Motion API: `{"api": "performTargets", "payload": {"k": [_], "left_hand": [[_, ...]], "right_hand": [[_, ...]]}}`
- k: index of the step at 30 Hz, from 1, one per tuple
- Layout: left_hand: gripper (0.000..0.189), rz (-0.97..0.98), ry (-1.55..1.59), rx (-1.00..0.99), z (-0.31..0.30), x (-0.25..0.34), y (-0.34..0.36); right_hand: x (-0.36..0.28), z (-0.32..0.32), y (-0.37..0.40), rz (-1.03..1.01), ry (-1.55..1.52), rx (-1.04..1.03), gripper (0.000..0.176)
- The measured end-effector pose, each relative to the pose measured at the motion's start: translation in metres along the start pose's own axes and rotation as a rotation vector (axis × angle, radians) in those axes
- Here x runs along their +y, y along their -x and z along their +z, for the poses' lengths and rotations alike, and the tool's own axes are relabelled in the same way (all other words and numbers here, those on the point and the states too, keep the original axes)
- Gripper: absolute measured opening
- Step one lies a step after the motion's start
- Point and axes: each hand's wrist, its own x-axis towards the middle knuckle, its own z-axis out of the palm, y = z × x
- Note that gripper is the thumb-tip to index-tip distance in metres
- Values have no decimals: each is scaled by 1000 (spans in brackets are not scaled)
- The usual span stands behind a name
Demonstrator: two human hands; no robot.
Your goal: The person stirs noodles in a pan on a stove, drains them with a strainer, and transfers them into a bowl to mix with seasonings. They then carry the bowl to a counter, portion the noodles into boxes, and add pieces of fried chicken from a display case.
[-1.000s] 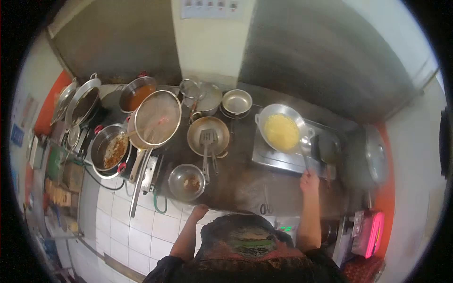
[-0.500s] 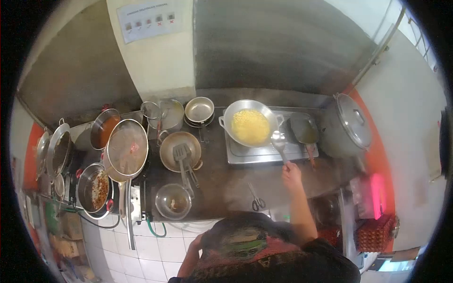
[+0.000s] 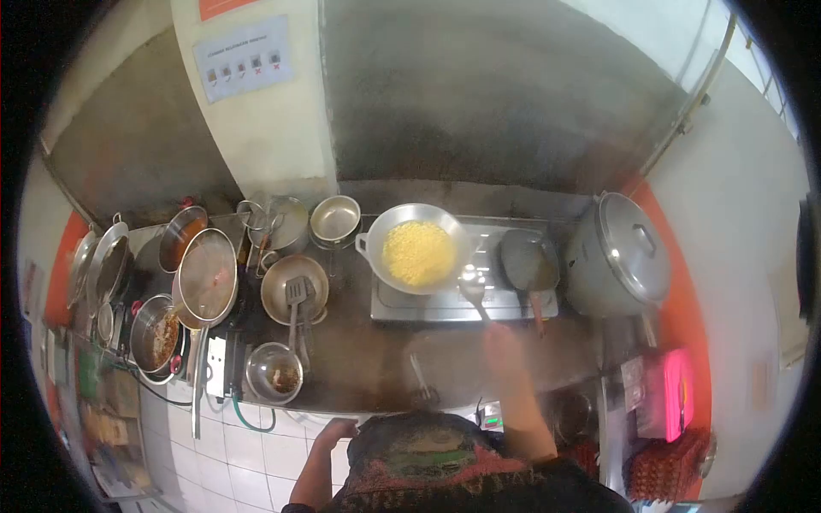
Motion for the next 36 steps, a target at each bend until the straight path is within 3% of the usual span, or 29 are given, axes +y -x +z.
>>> {"api": "performTargets", "payload": {"k": [2, 4, 7, 9, 11, 13, 15, 16, 17, 19, 21, 23, 26, 31, 36], "left_hand": [[19, 43, 147, 21, 41, 19, -24], [22, 51, -39, 194, 87, 45, -58], [24, 171, 68, 264, 145, 102, -110], [29, 208, -51, 358, 165, 131, -149], [36, 264, -104, 492, 176, 143, -187], [42, 312, 1, 617, 191, 151, -226], [45, 365, -172, 786, 190, 142, -268], [46, 387, -263, 871, 194, 143, -272], [46, 375, -261, 875, 198, 141, -275], [46, 345, -266, 883, 204, 153, -259], [45, 347, -253, 852, 205, 158, -255], [44, 357, -287, 848, 205, 160, -254], [43, 362, -394, 873, 209, 174, -235], [32, 388, -688, 868, 210, 195, -212], [21, 518, -1056, 831, 201, 199, -208]], "right_hand": [[-27, -4, 8, 109, -231, 21, 9], [-8, -53, -21, 3, -3, -67, 9], [-27, -92, -19, 11, 86, -151, 9], [-38, -106, -16, 102, -3, -60, 9], [-35, -126, -16, 222, -147, 164, 9], [-66, -132, 11, 285, -126, 65, 7], [-76, -146, 19, 317, -109, 15, 7], [-67, -158, 19, 323, -109, 14, 7], [-58, -171, 18, 329, -113, 11, 7], [-36, -197, 16, 156, 169, -54, 7], [-28, -208, 15, 173, 184, -39, 8], [-59, -168, 39, 382, -63, 63, 10], [-62, -162, 46, 426, -78, 89, 10], [-32, -185, 36, 232, 302, 37, 6], [9, -203, 18, 99, 281, -30, 8]]}}
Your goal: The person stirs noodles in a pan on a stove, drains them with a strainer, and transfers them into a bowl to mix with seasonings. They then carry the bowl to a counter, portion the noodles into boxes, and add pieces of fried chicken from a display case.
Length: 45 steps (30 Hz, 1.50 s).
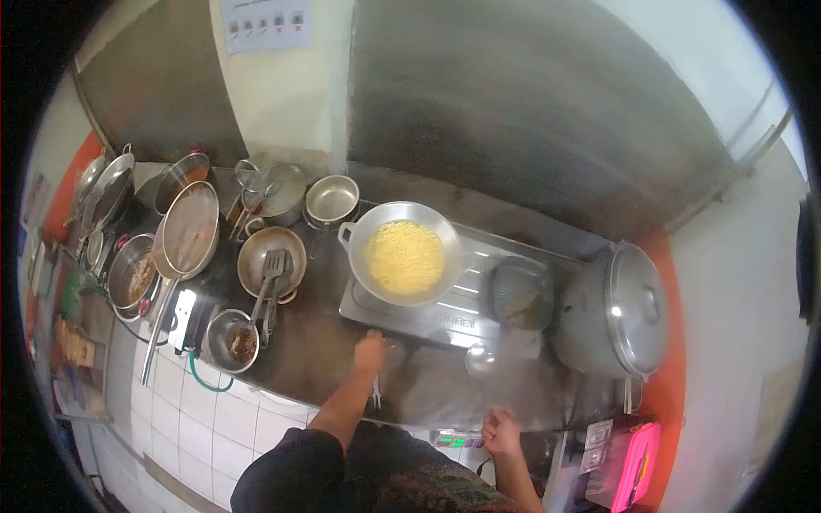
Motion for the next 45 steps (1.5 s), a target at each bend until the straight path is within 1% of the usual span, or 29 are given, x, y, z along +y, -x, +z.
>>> {"api": "performTargets", "payload": {"k": [1, 3, 4, 6, 7, 10, 12, 14, 16, 17, 18, 20, 22, 24, 26, 28, 31, 33, 34, 35, 36, 37, 38, 39, 40, 41, 43, 44, 45], "left_hand": [[20, 38, -25, -20, -2, -4, -2], [21, 79, 43, -35, -12, -15, -2], [21, 92, 77, -41, -16, -21, 1], [22, -20, 104, -105, -24, -40, 11], [23, -80, 117, -132, -30, -52, 17], [23, -127, 265, -68, -76, -86, 56], [22, -233, 307, -32, -97, -122, 74], [22, -277, 310, 179, -123, -156, 80], [12, -287, 247, 301, -180, -169, 61], [12, -243, 194, 427, -182, -192, 47], [11, -236, 216, 510, -201, -198, 28], [12, -365, 354, 532, -225, -218, -18], [17, -305, 390, 565, -248, -219, -65], [19, -279, 530, 420, -222, -231, -116], [22, -129, 577, 317, -203, -210, -157], [29, -73, 457, 187, -172, -190, -198], [33, -45, 8, 139, -159, -151, -239], [26, -151, -147, 213, -120, -148, -265], [23, -208, -222, 250, -113, -143, -273], [24, -226, -215, 228, -107, -143, -279], [24, -247, -208, 204, -115, -139, -279], [25, -268, -201, 179, -123, -135, -278], [25, -251, -147, 238, -126, -134, -280], [26, -237, -99, 289, -129, -137, -280], [27, -221, -57, 339, -131, -142, -278], [27, -232, 2, 300, -132, -148, -277], [27, -254, 121, 231, -135, -154, -274], [29, -258, 211, 213, -146, -154, -268], [29, -240, 253, 234, -152, -157, -259]], "right_hand": [[1, 6, -1, -25, 54, -19, 8], [0, 26, 3, -3, 76, 11, 8], [-20, 56, 15, 47, 49, 60, 7], [-26, 83, 15, 62, 56, 50, 7], [-20, 87, 11, 23, 82, -6, 7], [-18, 119, 6, -20, 164, -49, 8], [-35, 155, 17, 37, 36, -33, 9], [-50, 190, 28, 173, -270, -17, 10], [-47, 203, 25, 188, -262, 24, 10], [-45, 209, 24, 196, -260, 47, 10], [-48, 217, 24, 191, -252, 38, 11], [-59, 233, 24, 171, -234, 21, 11], [-51, 230, 18, 141, -198, 39, 11], [-53, 228, 14, 110, -159, 63, 11], [-61, 235, 21, 86, -125, 99, 11], [-65, 237, 25, 109, -174, 95, 11], [-72, 246, 36, 82, -167, 55, 12], [-74, 249, 40, 72, -174, 24, 12], [-74, 248, 41, 84, -199, 11, 13], [-72, 246, 41, 97, -221, -4, 13], [-63, 243, 41, 89, -192, 190, 19], [-54, 232, 35, 131, -222, 215, 18], [-44, 222, 30, 178, -253, 243, 18], [-47, 228, 33, 235, -282, 274, 18], [-49, 235, 37, 203, -324, 371, 11], [-53, 240, 38, 188, -276, 297, 8], [-60, 244, 38, 152, -185, 142, 14], [-67, 255, 37, 141, -218, 205, 16], [-64, 254, 35, 127, -190, 181, 12]]}}
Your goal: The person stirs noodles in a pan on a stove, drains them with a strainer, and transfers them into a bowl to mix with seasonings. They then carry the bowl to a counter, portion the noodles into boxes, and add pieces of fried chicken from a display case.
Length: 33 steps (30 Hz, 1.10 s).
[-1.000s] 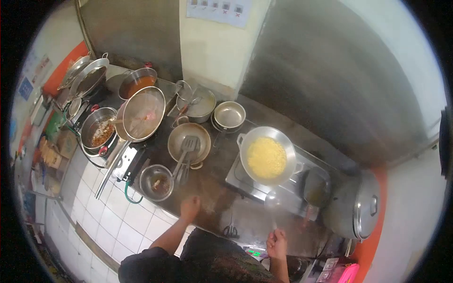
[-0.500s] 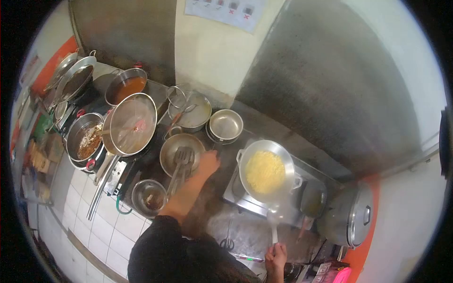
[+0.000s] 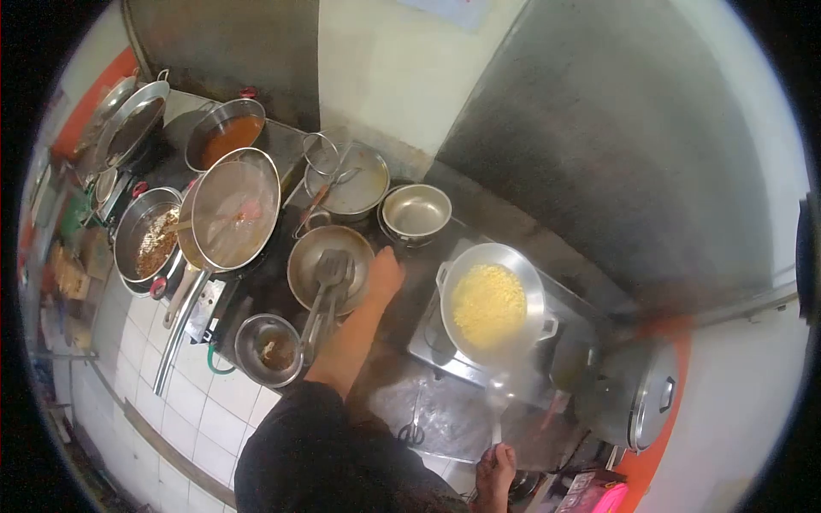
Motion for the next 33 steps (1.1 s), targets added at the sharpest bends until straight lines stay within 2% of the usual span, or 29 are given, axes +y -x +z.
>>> {"api": "performTargets", "payload": {"k": [5, 7, 11, 13, 15, 18, 21, 24, 27, 30, 33], "left_hand": [[34, 31, 207, 32, -69, -10, 72], [39, -36, 175, -11, -94, -24, 109], [40, 35, 40, 82, -131, -67, 170], [39, -109, -44, 38, -139, -81, 186], [36, -262, -94, -25, -147, -84, 192], [36, -220, -194, 30, -134, -107, 200], [39, -266, -269, -30, -126, -114, 192], [40, -161, -368, 118, -125, -100, 189], [42, -112, -353, 130, -132, -85, 183], [31, -55, -412, 151, -136, -80, 179], [34, -66, -471, 141, -138, -73, 171]], "right_hand": [[0, 3, -15, -19, 54, -63, 12], [3, 3, -19, -14, 33, -62, 13], [-8, 33, -7, 43, 62, -21, 11], [-3, 35, -13, 43, 76, -9, 10], [0, 37, -13, 41, 106, -26, 8], [0, 41, -13, 40, 119, -92, 7], [1, 41, -13, 59, 61, -133, 7], [0, 42, -12, 48, 42, -125, 7], [-3, 42, -7, 35, 52, -83, 7], [-11, 45, 3, 39, 80, -50, 7], [-3, 33, 0, 21, 45, -19, 6]]}}
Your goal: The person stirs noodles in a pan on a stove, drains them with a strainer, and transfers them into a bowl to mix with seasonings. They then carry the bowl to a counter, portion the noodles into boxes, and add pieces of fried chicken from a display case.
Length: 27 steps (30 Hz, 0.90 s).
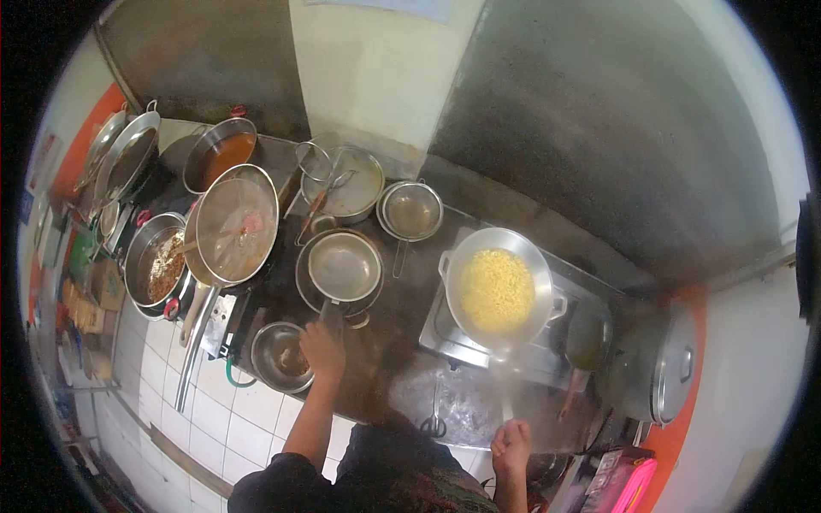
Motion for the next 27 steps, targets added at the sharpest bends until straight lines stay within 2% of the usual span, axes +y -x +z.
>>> {"api": "performTargets", "payload": {"k": [3, 5, 7, 9, 12, 15, 18, 20, 22, 24, 27], "left_hand": [[43, 61, 116, 101, -20, 41, -17], [43, 272, 385, 17, 30, 56, -39], [45, 281, 555, -82, 51, 99, -72], [53, 190, 336, -122, 72, 132, -107], [65, 233, 164, -206, 127, 154, -145], [75, 59, 181, -346, 148, 172, -166], [60, -22, 267, -272, 155, 180, -174], [46, 240, 221, -366, 230, 159, -194], [32, 334, 170, -415, 265, 146, -205], [19, 264, 125, -424, 271, 147, -209], [12, -480, 1244, -879, 209, 154, -201]], "right_hand": [[2, -7, 0, -18, -19, -28, 8], [4, -13, 2, -12, -11, -35, 9], [9, -17, -1, -20, -4, 1, 10], [8, -17, 2, -32, -4, 21, 11], [0, -12, 7, -55, -13, 40, 11], [-1, -20, 10, -65, -24, 78, 12], [-8, -24, 14, -55, -28, 86, 12], [-12, -24, 16, -62, -43, 85, 12], [-11, -27, 13, -77, -21, 110, 11], [-12, -31, 5, -90, 8, 126, 10], [-24, -37, -4, -164, 55, 161, 9]]}}
